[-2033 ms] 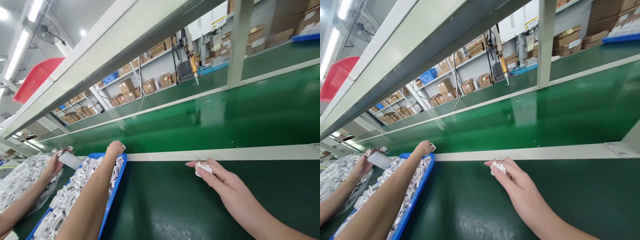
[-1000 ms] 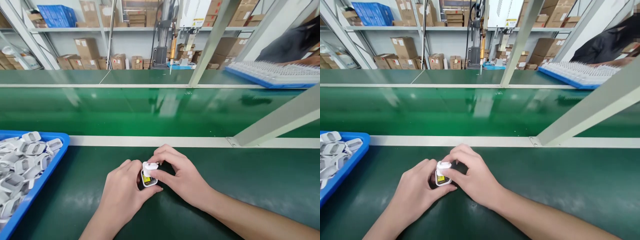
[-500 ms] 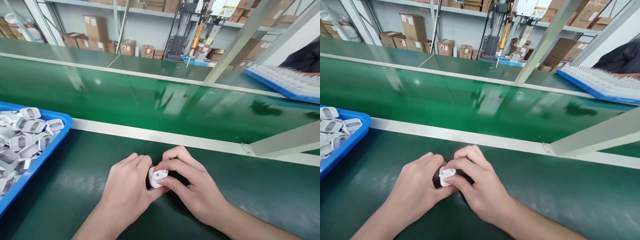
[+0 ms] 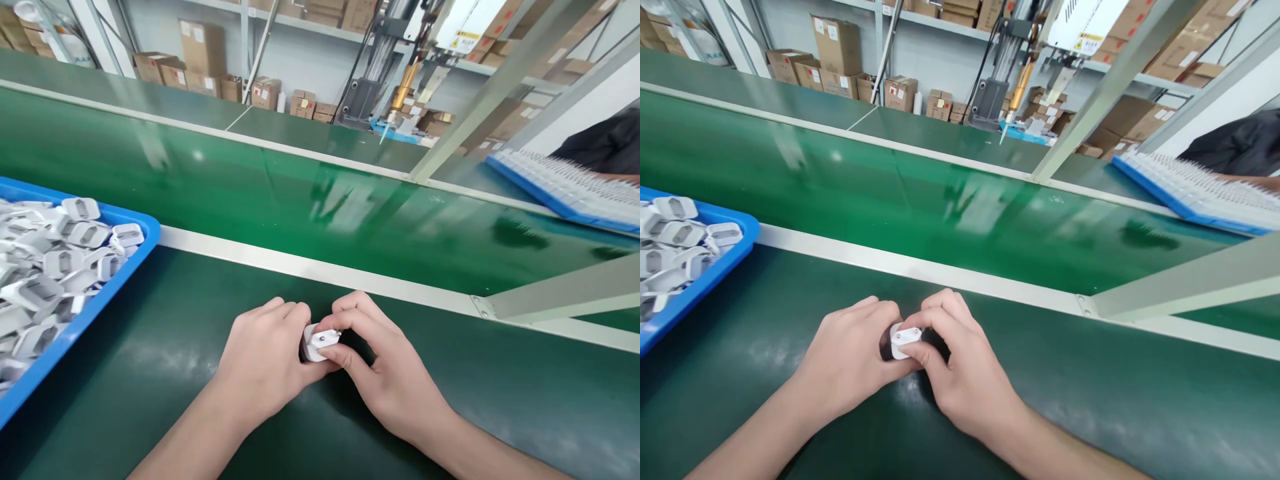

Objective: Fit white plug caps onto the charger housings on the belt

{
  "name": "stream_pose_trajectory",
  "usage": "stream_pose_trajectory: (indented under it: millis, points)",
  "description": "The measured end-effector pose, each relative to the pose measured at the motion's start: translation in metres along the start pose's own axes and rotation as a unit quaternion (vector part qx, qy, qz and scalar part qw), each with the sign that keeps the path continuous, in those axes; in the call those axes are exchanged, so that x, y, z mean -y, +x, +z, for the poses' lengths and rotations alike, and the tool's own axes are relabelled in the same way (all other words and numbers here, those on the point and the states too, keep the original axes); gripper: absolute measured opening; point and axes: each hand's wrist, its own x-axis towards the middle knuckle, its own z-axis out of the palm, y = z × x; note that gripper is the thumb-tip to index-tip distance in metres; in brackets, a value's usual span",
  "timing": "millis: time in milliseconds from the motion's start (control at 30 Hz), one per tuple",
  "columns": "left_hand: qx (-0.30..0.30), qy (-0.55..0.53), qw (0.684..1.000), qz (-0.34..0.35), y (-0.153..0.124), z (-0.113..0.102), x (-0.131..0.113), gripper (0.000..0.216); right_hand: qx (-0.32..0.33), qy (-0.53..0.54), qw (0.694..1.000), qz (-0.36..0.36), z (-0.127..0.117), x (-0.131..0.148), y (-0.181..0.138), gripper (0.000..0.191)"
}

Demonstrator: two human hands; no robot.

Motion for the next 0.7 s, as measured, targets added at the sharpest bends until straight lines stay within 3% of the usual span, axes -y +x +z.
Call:
stream_pose_trajectory:
  millis: [133,300,533,700]
  points:
    - [0.007,-0.003,1.000,-0.011,0.001,-0.005,-0.003,0.038,0.009,0.037,0.997,0.063,0.000,0.006,0.002,0.008]
    - [0.005,-0.006,1.000,-0.003,0.000,-0.008,-0.002,0.036,-0.018,0.050,0.993,0.110,0.008,0.002,-0.004,0.024]
    - [-0.005,-0.021,1.000,0.017,-0.014,-0.015,0.001,0.043,-0.027,-0.005,0.998,0.062,0.015,0.003,-0.008,0.033]
    - [-0.006,-0.044,0.997,0.066,-0.021,-0.016,0.002,0.041,-0.012,-0.134,0.991,-0.016,0.003,0.022,-0.013,0.023]
